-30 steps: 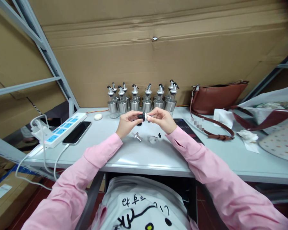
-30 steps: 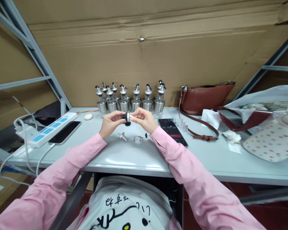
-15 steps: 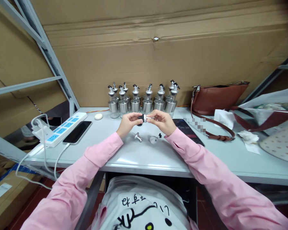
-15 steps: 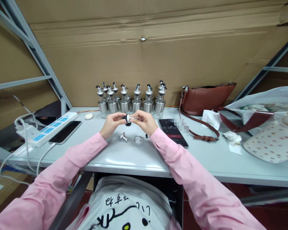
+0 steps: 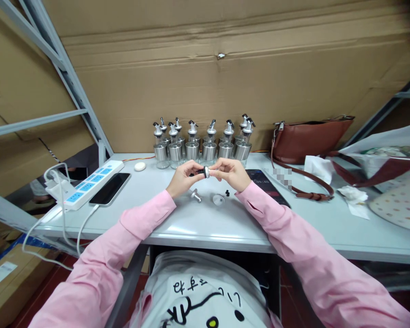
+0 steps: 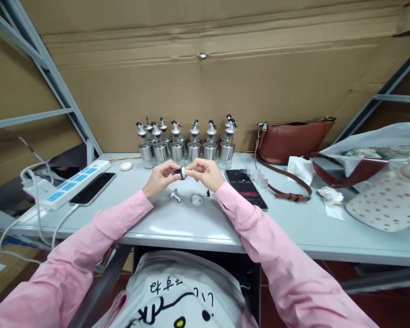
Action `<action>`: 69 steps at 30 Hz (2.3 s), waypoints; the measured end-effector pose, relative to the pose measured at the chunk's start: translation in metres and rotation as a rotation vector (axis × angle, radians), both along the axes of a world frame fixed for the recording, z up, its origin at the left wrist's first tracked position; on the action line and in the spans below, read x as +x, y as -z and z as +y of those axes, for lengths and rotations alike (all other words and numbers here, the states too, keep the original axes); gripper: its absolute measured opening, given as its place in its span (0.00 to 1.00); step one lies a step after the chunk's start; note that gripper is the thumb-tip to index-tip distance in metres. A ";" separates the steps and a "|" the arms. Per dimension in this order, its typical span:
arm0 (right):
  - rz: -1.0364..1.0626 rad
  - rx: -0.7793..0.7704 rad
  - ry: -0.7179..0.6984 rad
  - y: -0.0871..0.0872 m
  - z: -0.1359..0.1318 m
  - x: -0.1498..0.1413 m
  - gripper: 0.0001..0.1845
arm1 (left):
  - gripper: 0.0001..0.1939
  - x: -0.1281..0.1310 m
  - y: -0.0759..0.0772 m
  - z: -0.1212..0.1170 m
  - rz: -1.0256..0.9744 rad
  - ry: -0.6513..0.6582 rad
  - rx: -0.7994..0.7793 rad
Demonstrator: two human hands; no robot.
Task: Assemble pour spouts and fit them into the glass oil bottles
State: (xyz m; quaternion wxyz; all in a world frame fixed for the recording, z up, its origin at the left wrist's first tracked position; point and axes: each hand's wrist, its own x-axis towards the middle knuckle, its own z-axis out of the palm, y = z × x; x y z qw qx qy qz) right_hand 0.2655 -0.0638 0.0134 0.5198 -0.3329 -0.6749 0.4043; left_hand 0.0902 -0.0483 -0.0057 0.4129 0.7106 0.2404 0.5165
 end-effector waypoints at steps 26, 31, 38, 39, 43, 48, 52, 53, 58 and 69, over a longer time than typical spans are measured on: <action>-0.353 0.381 0.300 0.006 0.001 0.002 0.09 | 0.09 -0.005 -0.004 -0.010 0.644 -0.411 0.681; -0.385 0.302 0.181 0.010 -0.002 -0.002 0.14 | 0.09 -0.004 -0.001 -0.009 0.611 -0.355 0.662; -0.263 0.224 0.108 0.010 -0.002 -0.003 0.15 | 0.14 -0.005 -0.001 -0.012 0.565 -0.318 0.547; -0.258 0.228 0.111 0.010 -0.002 -0.003 0.15 | 0.14 -0.006 -0.002 -0.013 0.559 -0.324 0.490; -0.233 0.233 0.117 0.010 -0.003 -0.004 0.16 | 0.12 -0.006 -0.001 -0.011 0.546 -0.307 0.340; -0.229 0.226 0.100 0.008 -0.004 -0.002 0.16 | 0.18 -0.004 -0.001 -0.010 0.481 -0.190 0.247; -0.255 0.225 0.075 0.008 -0.005 -0.001 0.15 | 0.19 -0.004 -0.002 -0.010 0.435 -0.106 0.134; -0.257 0.222 0.075 0.008 -0.005 -0.001 0.15 | 0.19 -0.004 -0.002 -0.011 0.432 -0.098 0.135; -0.245 0.199 0.076 0.009 -0.004 -0.001 0.16 | 0.17 -0.002 -0.002 -0.012 0.438 -0.181 0.192; -0.299 0.143 -0.046 0.009 -0.005 -0.002 0.19 | 0.13 -0.003 -0.002 -0.012 0.483 -0.176 0.239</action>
